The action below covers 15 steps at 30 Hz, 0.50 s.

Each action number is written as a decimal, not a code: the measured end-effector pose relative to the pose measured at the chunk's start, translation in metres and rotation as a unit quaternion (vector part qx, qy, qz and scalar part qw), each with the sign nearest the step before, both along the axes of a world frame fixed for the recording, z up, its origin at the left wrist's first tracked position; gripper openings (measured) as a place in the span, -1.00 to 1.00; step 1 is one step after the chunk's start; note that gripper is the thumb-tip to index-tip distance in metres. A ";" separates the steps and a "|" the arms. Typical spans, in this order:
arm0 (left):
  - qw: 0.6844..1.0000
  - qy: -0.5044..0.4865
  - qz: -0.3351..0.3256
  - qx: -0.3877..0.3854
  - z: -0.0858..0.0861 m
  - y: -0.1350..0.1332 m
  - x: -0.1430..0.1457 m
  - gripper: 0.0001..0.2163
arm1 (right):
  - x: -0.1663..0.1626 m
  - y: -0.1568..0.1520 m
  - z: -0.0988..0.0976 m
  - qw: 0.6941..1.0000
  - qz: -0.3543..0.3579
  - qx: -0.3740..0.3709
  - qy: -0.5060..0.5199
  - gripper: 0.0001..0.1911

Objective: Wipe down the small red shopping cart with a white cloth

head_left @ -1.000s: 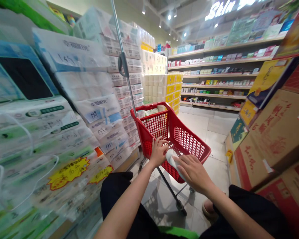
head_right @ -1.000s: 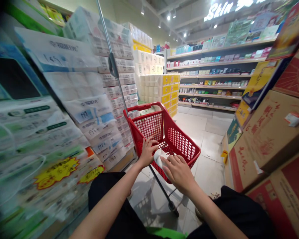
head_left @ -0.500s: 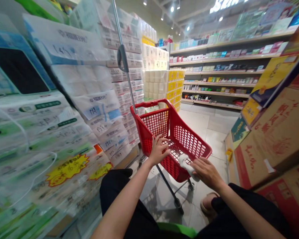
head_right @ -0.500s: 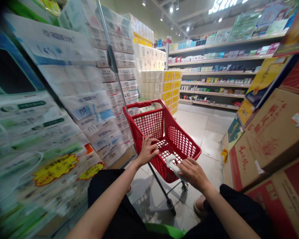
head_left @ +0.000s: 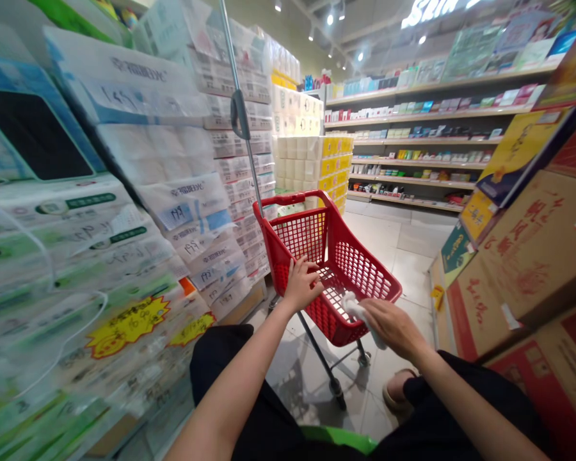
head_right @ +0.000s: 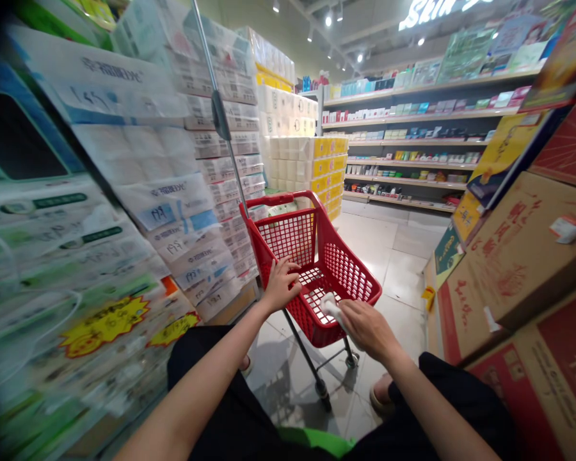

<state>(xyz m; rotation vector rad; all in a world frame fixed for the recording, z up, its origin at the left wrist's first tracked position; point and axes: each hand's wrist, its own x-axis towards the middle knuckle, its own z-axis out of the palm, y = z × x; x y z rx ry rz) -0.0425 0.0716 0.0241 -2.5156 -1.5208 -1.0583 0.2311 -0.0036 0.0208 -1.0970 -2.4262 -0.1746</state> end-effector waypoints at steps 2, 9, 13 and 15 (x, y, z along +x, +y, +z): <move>1.000 -0.003 0.012 0.005 0.001 0.004 -0.003 -0.82 | -0.028 -0.015 0.002 1.000 0.026 0.008 -0.006 -0.63; 0.996 0.032 -0.075 -0.044 0.010 0.013 -0.033 -0.84 | -0.043 -0.023 0.003 0.995 0.067 0.042 -0.066 -0.64; 0.990 0.048 -0.121 -0.056 0.012 0.013 -0.047 -0.84 | 0.011 -0.012 0.003 0.991 0.082 0.070 -0.081 -0.77; 0.988 0.055 -0.129 -0.060 0.012 0.013 -0.051 -0.84 | 0.036 -0.009 0.000 0.989 0.074 0.098 -0.077 -0.78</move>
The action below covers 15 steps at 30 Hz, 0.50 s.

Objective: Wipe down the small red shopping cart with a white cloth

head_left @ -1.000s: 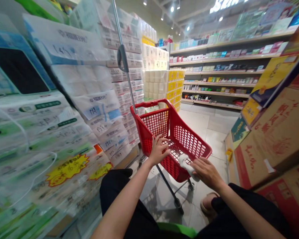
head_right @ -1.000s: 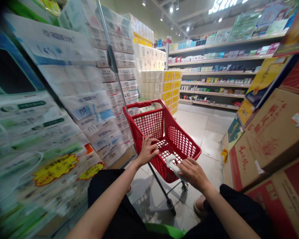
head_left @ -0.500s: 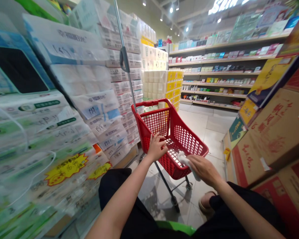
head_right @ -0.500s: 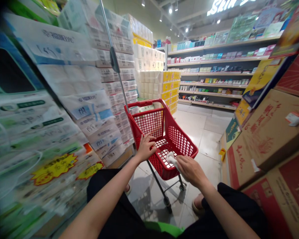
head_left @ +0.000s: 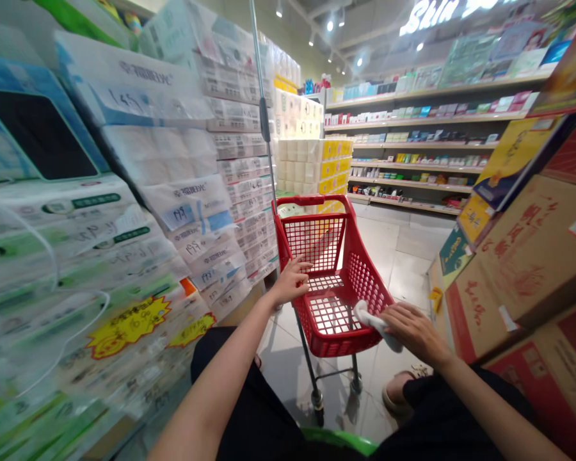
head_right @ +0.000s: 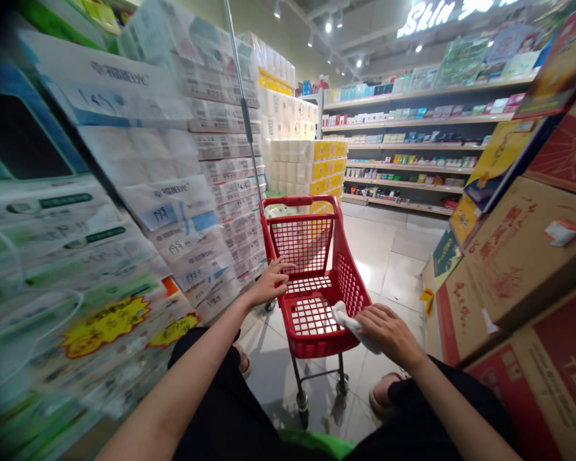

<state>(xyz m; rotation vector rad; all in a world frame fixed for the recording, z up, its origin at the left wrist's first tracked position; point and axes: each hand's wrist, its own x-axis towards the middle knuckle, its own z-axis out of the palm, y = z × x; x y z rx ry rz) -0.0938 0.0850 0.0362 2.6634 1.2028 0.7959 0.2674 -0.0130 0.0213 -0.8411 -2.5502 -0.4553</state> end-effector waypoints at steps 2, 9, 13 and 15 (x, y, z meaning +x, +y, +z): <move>1.000 0.007 0.002 0.001 0.001 0.001 -0.001 -0.83 | 0.012 -0.001 -0.005 1.000 -0.017 0.014 0.009 -0.77; 0.993 0.017 0.119 0.000 0.011 -0.006 0.001 -0.81 | -0.030 -0.017 -0.025 0.991 -0.096 0.045 0.080 -0.83; 0.981 0.009 0.189 0.041 0.020 -0.020 0.000 -0.79 | -0.066 -0.024 -0.025 0.990 -0.100 0.040 0.087 -0.83; 0.978 0.019 0.203 0.045 0.022 -0.030 0.004 -0.77 | -0.082 -0.026 -0.021 0.993 -0.087 0.030 0.077 -0.78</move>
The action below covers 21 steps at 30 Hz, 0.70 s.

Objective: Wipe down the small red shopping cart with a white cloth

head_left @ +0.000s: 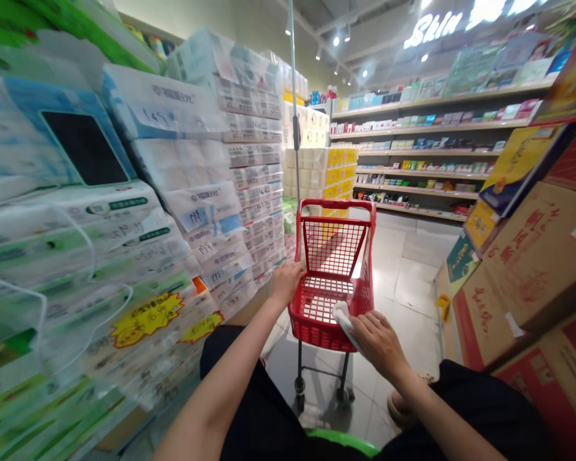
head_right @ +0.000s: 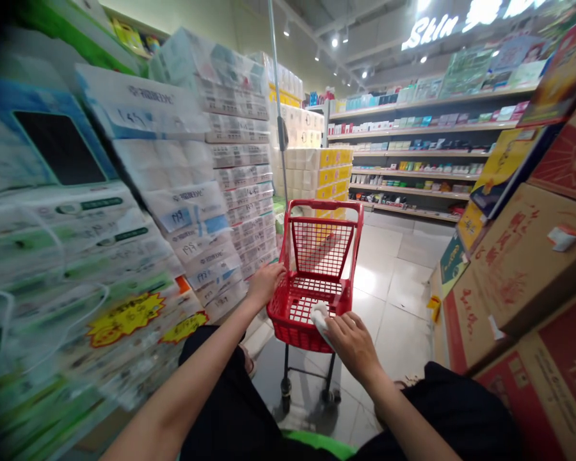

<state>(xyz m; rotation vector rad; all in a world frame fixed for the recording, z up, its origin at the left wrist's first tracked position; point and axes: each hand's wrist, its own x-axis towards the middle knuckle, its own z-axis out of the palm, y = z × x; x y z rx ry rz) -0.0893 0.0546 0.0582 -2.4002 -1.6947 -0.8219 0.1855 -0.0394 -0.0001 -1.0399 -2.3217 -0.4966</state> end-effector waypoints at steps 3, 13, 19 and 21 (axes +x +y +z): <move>1.000 0.016 -0.016 -0.014 -0.004 -0.020 0.016 -0.68 | -0.018 0.000 0.007 0.998 0.048 -0.023 -0.023 -0.68; 0.977 0.087 0.000 -0.192 -0.016 -0.050 0.028 -0.39 | -0.009 0.030 0.037 0.983 0.169 -0.056 -0.042 -0.75; 0.978 0.096 -0.025 -0.183 -0.014 -0.049 0.030 -0.37 | 0.034 0.083 0.043 0.996 0.044 -0.054 -0.055 -0.70; 0.979 0.094 -0.023 -0.179 -0.015 -0.051 0.033 -0.36 | 0.049 0.106 0.044 0.998 -0.012 -0.057 -0.039 -0.66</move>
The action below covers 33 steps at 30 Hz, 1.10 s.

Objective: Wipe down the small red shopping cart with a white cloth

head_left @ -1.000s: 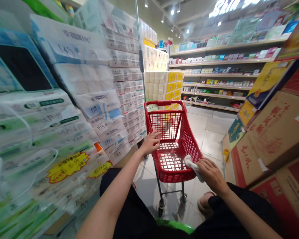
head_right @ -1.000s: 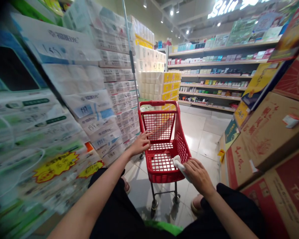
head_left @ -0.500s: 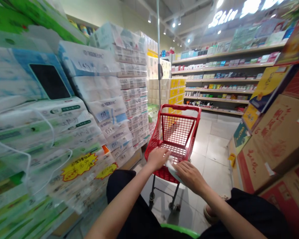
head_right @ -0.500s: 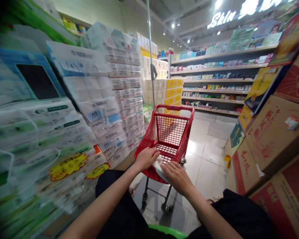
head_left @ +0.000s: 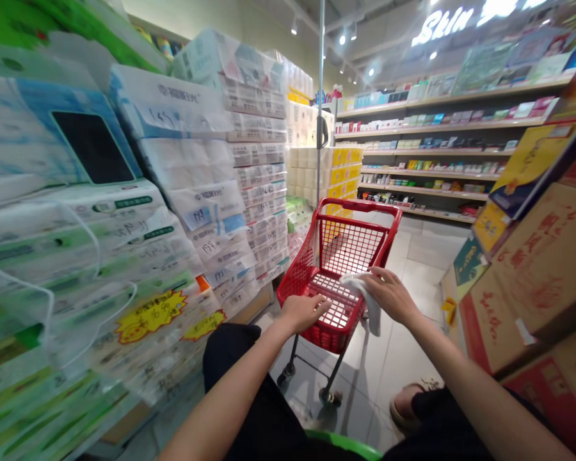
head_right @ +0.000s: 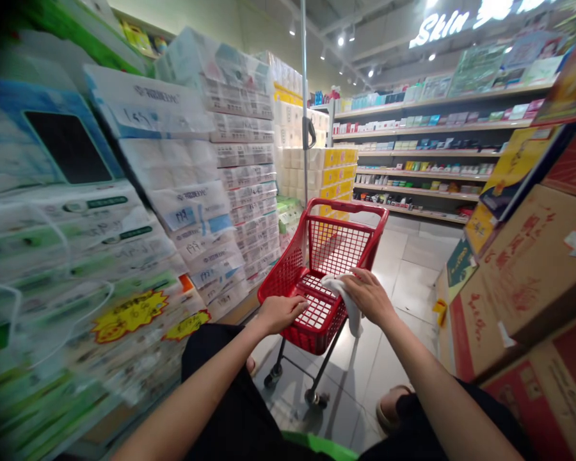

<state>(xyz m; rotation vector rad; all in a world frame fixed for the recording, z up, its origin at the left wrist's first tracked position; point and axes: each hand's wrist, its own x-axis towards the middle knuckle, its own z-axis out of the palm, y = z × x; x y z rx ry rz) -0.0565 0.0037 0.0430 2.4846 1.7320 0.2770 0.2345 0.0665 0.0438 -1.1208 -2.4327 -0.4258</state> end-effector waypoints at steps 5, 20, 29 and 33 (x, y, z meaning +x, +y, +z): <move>1.000 -0.003 0.001 0.004 -0.001 0.000 0.006 -0.34 | 0.017 0.047 0.002 0.995 -0.072 -0.011 0.069 -0.62; 1.000 -0.009 0.007 0.005 0.003 0.016 -0.032 -0.40 | -0.093 -0.067 -0.012 0.989 0.132 -0.039 0.056 -0.71; 0.999 -0.035 0.004 -0.007 0.001 0.008 -0.041 -0.41 | -0.006 0.014 -0.001 0.999 0.052 0.001 0.012 -0.59; 0.999 -0.034 0.003 -0.008 0.003 0.006 -0.037 -0.43 | 0.049 0.066 0.013 0.996 -0.083 0.023 -0.001 -0.54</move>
